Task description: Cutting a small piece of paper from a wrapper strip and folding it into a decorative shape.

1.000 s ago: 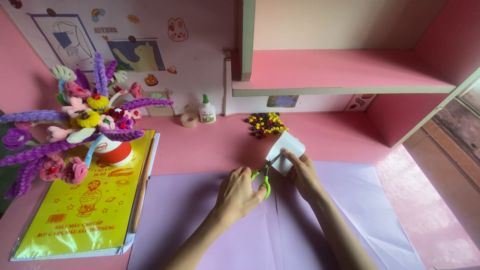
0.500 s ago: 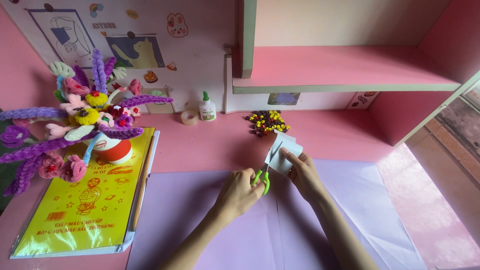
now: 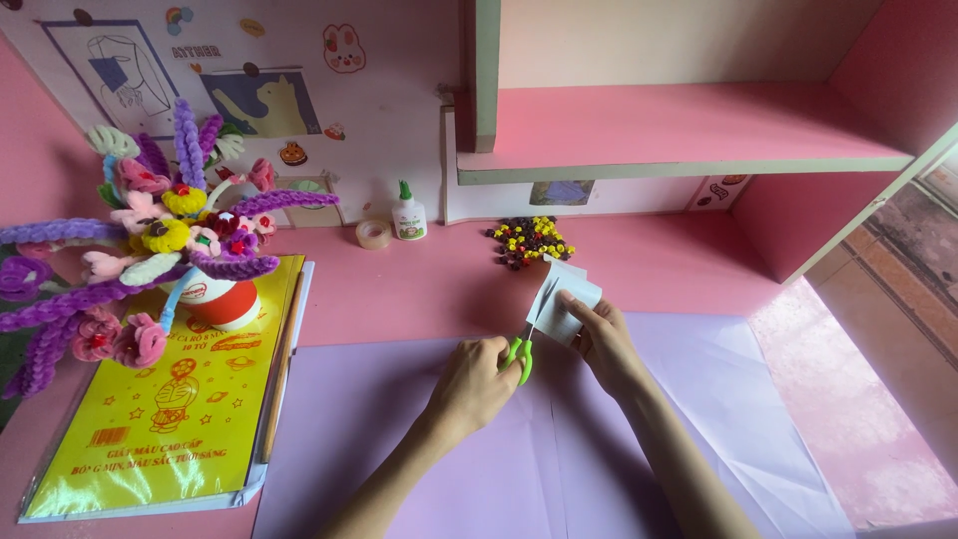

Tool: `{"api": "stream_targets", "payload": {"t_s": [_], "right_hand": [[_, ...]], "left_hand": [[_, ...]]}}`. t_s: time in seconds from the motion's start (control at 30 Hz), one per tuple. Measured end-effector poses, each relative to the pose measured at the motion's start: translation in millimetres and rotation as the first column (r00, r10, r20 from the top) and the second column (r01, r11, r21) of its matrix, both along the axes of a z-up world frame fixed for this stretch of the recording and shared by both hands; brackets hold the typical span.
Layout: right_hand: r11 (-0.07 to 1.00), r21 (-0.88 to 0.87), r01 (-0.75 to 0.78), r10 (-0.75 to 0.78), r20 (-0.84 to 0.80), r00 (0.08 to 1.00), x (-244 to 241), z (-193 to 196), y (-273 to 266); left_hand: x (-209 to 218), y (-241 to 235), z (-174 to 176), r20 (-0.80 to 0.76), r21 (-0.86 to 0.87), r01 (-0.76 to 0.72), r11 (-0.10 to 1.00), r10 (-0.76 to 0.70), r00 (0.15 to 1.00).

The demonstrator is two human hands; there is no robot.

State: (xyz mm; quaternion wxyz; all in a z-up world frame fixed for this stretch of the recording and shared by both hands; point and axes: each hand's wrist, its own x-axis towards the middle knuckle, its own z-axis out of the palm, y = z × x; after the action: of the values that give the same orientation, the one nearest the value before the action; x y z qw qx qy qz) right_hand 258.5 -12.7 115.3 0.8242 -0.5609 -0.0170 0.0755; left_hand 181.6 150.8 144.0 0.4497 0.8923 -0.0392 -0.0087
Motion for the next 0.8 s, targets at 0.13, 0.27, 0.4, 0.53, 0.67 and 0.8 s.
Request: {"api": "stream_targets", "payload": {"t_s": [0.13, 0.27, 0.4, 0.53, 0.67, 0.8], "right_hand": [[1.0, -0.009, 0.007, -0.007, 0.005, 1.0, -5.6, 9.5, 3.6], [1.0, -0.009, 0.017, -0.016, 0.006, 1.0, -4.6, 7.1, 2.7], [1.0, -0.013, 0.013, -0.013, 0.0, 1.0, -4.4, 7.0, 2.9], [1.0, -0.005, 0.008, -0.008, 0.001, 1.0, 6.3, -7.4, -4.1], [0.998, 0.049, 0.036, -0.034, -0.041, 0.999, 2.1, 5.8, -8.4], [0.993, 0.111, 0.05, -0.046, -0.044, 0.998, 16.1, -10.2, -22.6]], "left_hand": [[0.8, 1.2, -0.9, 0.006, 0.018, 0.014, 1.0, -0.014, 1.0], [2.3, 2.5, -3.6, 0.014, 0.029, 0.039, 0.999, -0.039, 0.999], [1.9, 1.6, -4.0, 0.012, 0.017, 0.013, 1.0, -0.013, 1.0], [4.5, 3.1, -4.5, 0.004, 0.041, 0.035, 0.999, -0.035, 0.999], [0.2, 2.6, 6.2, -0.005, 0.056, 0.045, 0.997, -0.044, 0.999], [-2.0, 3.3, 11.7, -0.023, 0.054, 0.048, 0.997, -0.047, 0.999]]}}
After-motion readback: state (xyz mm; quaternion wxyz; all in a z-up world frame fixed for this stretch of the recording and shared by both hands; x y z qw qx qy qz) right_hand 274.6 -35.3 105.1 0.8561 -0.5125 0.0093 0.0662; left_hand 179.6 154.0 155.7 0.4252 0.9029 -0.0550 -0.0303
